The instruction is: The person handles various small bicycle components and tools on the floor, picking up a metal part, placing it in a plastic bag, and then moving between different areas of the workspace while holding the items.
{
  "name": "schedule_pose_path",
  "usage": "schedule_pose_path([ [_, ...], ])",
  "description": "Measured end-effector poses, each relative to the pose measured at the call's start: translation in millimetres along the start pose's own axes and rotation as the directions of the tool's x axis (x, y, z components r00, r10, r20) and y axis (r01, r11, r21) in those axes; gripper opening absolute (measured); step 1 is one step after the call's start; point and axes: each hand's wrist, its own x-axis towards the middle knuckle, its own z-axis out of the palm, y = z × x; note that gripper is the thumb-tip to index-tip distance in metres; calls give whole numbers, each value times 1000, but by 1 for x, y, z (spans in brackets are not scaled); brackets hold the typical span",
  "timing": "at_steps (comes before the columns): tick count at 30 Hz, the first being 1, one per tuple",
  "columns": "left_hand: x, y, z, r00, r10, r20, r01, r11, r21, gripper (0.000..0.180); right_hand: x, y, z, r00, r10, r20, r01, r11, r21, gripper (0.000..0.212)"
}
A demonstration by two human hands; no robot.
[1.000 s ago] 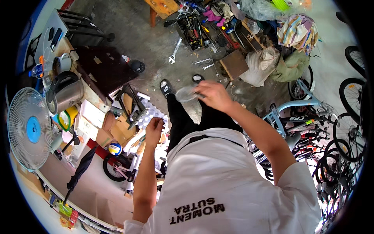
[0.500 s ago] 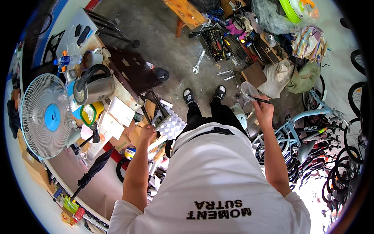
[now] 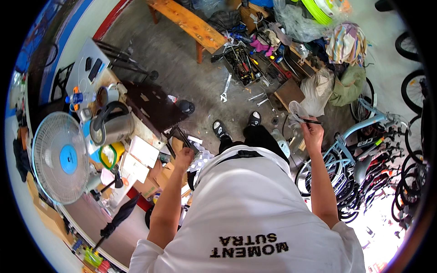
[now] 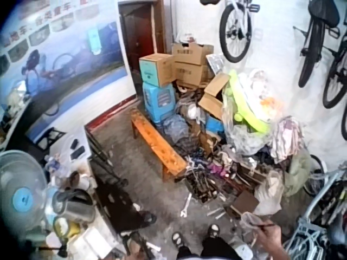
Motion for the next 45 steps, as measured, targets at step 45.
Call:
schedule_pose_path([
  [45, 229, 282, -9, 994, -23, 108, -18, 931, 365, 28, 328, 11, 139, 964, -30, 263, -20, 983, 184, 25],
])
